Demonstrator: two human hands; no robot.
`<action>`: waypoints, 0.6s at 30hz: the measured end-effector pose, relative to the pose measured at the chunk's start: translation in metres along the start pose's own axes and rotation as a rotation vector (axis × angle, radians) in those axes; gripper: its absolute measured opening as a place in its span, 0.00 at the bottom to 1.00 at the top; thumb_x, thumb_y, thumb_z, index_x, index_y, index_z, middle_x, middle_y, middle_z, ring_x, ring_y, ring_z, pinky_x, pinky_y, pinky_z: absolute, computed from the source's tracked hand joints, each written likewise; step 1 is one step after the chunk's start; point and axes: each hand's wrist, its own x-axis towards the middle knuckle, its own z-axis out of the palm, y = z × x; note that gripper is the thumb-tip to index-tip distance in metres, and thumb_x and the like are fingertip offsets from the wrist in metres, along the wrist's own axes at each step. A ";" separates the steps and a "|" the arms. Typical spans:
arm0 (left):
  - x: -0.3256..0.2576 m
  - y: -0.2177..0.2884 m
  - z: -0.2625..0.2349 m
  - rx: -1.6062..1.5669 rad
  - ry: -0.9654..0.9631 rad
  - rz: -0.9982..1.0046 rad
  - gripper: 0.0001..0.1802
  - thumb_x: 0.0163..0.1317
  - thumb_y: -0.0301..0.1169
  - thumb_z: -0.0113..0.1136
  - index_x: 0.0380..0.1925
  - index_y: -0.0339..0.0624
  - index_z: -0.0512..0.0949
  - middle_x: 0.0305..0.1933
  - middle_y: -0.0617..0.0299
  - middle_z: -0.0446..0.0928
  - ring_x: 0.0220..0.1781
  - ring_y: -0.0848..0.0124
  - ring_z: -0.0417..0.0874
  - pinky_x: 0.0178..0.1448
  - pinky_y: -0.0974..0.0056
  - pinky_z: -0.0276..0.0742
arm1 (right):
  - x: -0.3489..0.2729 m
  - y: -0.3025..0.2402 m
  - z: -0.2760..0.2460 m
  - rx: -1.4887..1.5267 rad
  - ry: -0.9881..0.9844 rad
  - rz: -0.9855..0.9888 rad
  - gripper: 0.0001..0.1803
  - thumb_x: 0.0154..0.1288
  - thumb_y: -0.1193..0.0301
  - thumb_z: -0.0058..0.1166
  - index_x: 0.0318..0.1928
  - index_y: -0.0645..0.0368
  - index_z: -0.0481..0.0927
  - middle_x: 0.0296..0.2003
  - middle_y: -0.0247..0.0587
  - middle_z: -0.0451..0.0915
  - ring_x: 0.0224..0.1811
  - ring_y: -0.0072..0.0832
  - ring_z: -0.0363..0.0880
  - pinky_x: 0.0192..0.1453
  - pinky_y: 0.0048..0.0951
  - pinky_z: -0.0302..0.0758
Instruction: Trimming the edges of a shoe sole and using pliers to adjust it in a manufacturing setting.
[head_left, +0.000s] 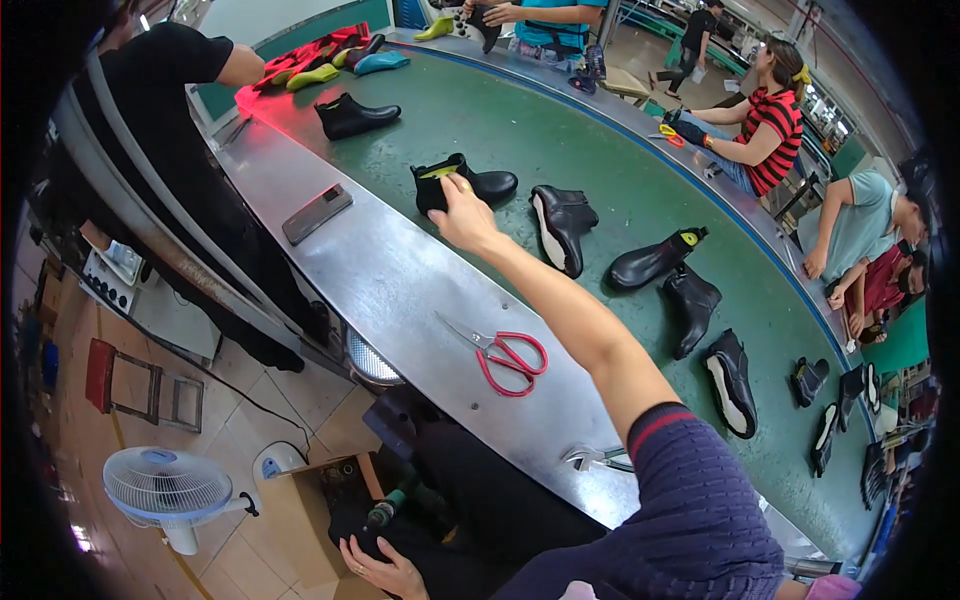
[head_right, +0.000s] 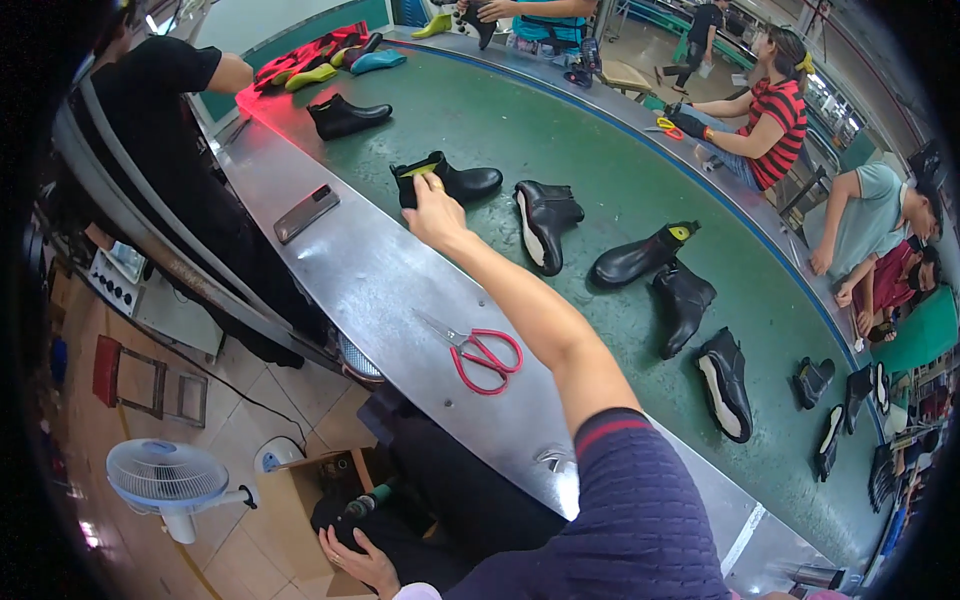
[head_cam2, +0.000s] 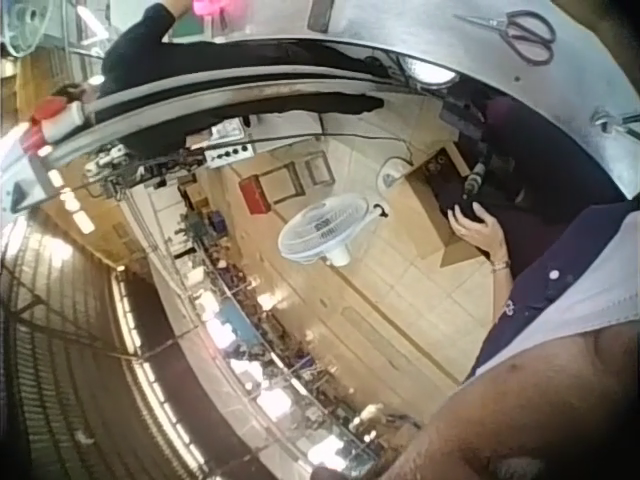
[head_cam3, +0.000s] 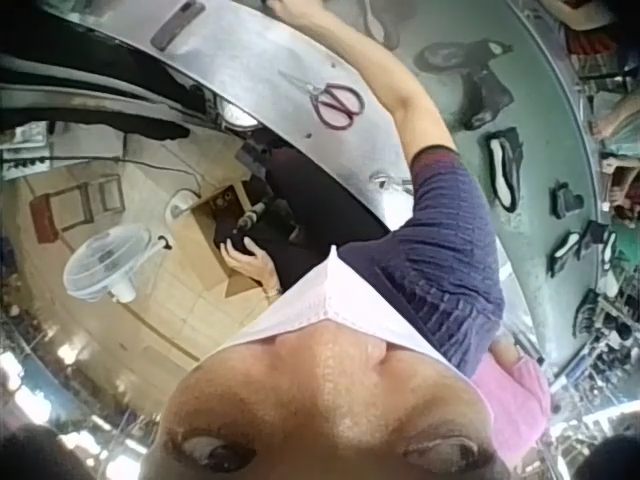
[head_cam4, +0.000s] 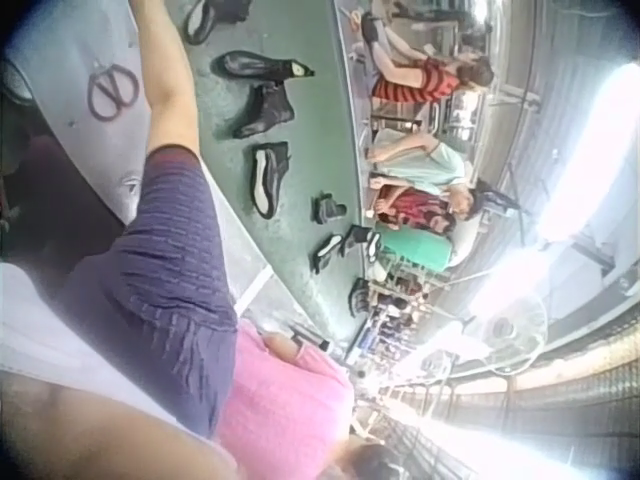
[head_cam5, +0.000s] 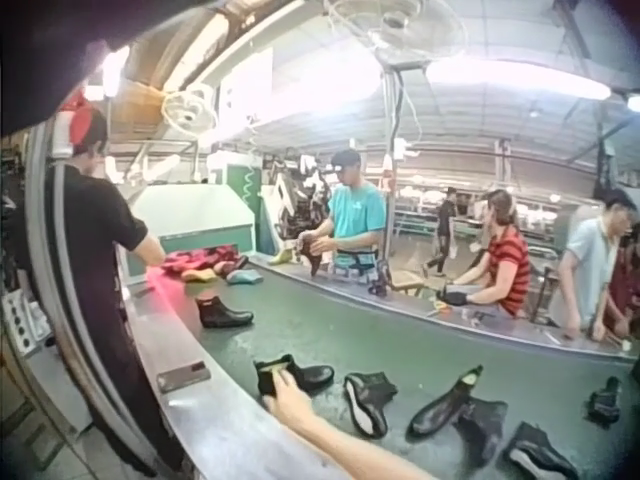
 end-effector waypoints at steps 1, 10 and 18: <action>0.003 0.007 -0.003 -0.045 0.007 0.049 0.28 0.69 0.43 0.56 0.58 0.30 0.69 0.64 0.40 0.66 0.65 0.45 0.68 0.69 0.48 0.63 | 0.015 0.001 0.011 -0.003 0.003 0.004 0.36 0.59 0.64 0.61 0.65 0.64 0.64 0.66 0.55 0.65 0.60 0.52 0.74 0.61 0.45 0.74; 0.008 0.011 -0.002 0.037 0.063 0.127 0.26 0.70 0.42 0.56 0.55 0.29 0.71 0.61 0.40 0.69 0.61 0.44 0.71 0.65 0.49 0.68 | 0.033 0.016 0.038 -0.114 -0.003 -0.061 0.29 0.56 0.57 0.66 0.50 0.60 0.69 0.50 0.52 0.75 0.47 0.51 0.80 0.48 0.47 0.78; 0.007 0.007 0.004 0.009 0.078 0.145 0.27 0.70 0.43 0.56 0.56 0.30 0.70 0.62 0.39 0.68 0.61 0.44 0.70 0.65 0.49 0.67 | 0.037 0.009 0.065 -0.166 -0.071 0.116 0.28 0.60 0.49 0.61 0.49 0.58 0.76 0.50 0.53 0.75 0.49 0.49 0.80 0.52 0.47 0.77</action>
